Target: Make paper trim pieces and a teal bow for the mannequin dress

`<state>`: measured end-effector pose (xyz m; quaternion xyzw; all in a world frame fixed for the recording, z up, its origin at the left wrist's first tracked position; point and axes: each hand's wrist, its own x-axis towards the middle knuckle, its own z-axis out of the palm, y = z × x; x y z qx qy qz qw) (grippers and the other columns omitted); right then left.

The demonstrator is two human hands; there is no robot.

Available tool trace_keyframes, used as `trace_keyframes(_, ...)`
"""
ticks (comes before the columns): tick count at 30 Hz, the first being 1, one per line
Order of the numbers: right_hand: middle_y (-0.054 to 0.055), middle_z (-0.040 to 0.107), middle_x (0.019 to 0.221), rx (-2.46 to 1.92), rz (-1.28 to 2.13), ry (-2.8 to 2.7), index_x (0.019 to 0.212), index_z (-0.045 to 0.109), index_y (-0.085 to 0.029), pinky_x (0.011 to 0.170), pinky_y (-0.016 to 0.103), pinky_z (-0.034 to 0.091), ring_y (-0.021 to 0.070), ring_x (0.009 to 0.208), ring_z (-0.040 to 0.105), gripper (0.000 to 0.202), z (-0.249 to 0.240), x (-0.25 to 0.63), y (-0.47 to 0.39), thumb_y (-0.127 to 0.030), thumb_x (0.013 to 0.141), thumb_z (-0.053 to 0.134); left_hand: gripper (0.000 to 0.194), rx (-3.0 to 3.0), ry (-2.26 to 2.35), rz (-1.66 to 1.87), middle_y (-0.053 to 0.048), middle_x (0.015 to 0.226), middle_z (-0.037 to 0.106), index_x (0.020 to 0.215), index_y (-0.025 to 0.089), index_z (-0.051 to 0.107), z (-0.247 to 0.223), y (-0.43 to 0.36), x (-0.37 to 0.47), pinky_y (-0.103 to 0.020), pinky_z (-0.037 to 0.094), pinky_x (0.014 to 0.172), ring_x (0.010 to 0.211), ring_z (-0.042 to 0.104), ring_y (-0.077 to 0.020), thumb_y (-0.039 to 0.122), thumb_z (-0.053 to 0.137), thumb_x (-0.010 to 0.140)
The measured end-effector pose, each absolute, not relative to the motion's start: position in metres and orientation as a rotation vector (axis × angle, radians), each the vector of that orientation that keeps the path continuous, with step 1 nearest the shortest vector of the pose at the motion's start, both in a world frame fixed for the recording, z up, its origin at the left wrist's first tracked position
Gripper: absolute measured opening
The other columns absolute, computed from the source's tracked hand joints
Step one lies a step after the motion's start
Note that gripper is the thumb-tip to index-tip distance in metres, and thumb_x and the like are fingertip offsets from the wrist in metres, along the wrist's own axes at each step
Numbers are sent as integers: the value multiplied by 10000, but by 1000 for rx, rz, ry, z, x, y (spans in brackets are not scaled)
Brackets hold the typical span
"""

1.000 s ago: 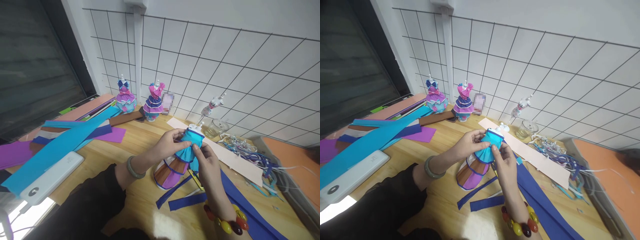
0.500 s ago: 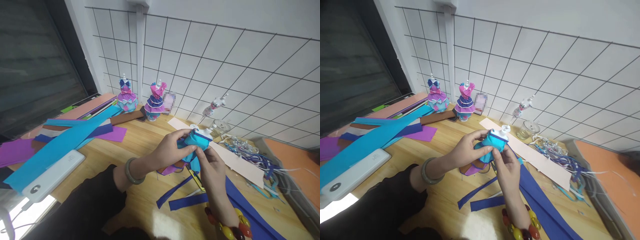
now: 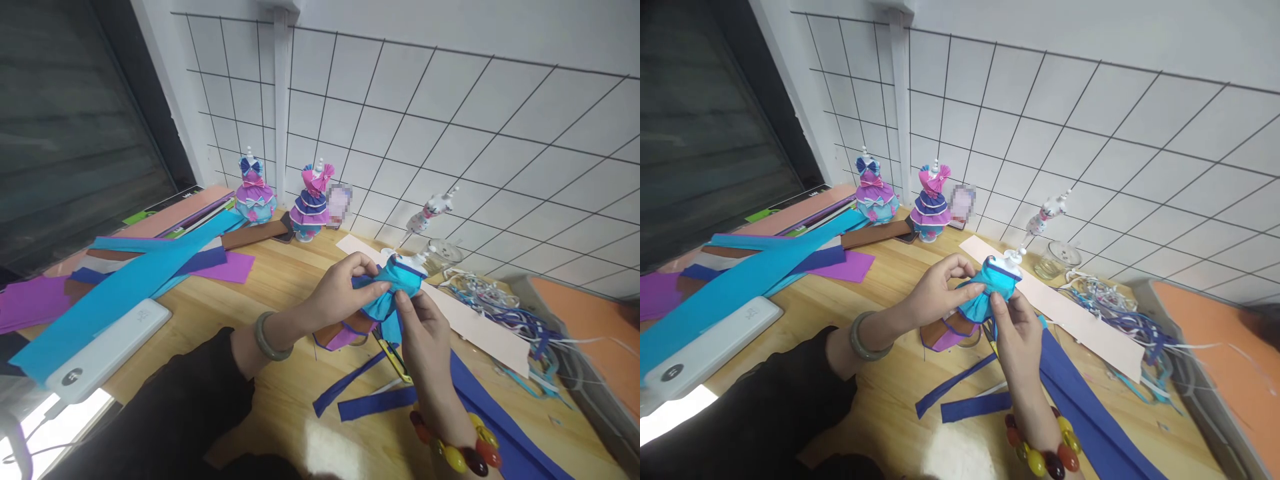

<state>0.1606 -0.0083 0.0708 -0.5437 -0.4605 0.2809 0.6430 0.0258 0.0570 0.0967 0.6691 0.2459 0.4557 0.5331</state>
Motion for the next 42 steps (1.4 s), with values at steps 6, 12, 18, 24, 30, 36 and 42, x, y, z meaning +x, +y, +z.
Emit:
trace_keyframes(6, 65, 677, 991, -1247, 644, -1061, 946, 653, -205, 797, 368, 463, 218, 906, 603, 242, 73, 160, -9, -376, 781, 607, 231, 1579, 539, 1049, -28, 860, 580, 857, 160, 496, 94, 63, 26, -254, 439, 756, 857, 558, -134, 314, 623, 741)
trace_keyframes(12, 48, 686, 940, -1275, 611, -1076, 917, 658, -209, 789, 361, 461, 205, 858, 610, 228, 74, 158, -8, -379, 774, 609, 248, 1546, 510, 1046, -35, 890, 573, 871, 153, 497, 90, 68, 27, -266, 436, 787, 876, 546, -134, 271, 651, 717)
trace_keyframes(18, 37, 676, 885, -1272, 618, -1110, 926, 659, -214, 787, 362, 456, 203, 833, 593, 223, 74, 158, -9, -375, 790, 585, 253, 1496, 494, 1023, -29, 868, 557, 873, 155, 498, 89, 69, 27, -261, 447, 752, 853, 539, -131, 286, 651, 721)
trace_keyframes(24, 38, 663, 946, -1281, 583, -1153, 930, 668, -224, 847, 365, 426, 204, 904, 574, 214, 76, 160, -9, -363, 819, 549, 275, 1475, 485, 1023, -35, 888, 560, 884, 154, 509, 88, 71, 27, -258, 451, 755, 860, 548, -132, 292, 668, 707)
trace_keyframes(30, 26, 651, 927, -1310, 503, -1202, 880, 686, -234, 837, 345, 414, 193, 897, 563, 189, 76, 161, -9, -342, 830, 539, 295, 1454, 462, 1006, -34, 885, 572, 882, 150, 521, 89, 71, 26, -264, 451, 766, 843, 556, -125, 309, 683, 693)
trace_keyframes(36, 27, 643, 917, -1319, 472, -1238, 834, 690, -231, 827, 353, 411, 196, 882, 558, 197, 78, 161, -9, -345, 836, 530, 306, 1443, 457, 991, -33, 868, 579, 886, 144, 527, 91, 72, 26, -271, 450, 761, 825, 558, -122, 300, 693, 682)
trace_keyframes(42, 29, 651, 924, -1329, 456, -1228, 845, 704, -235, 827, 353, 407, 200, 887, 558, 214, 76, 161, -9, -362, 827, 533, 314, 1429, 452, 985, -41, 884, 590, 894, 141, 533, 89, 74, 26, -261, 455, 752, 837, 565, -125, 290, 702, 675)
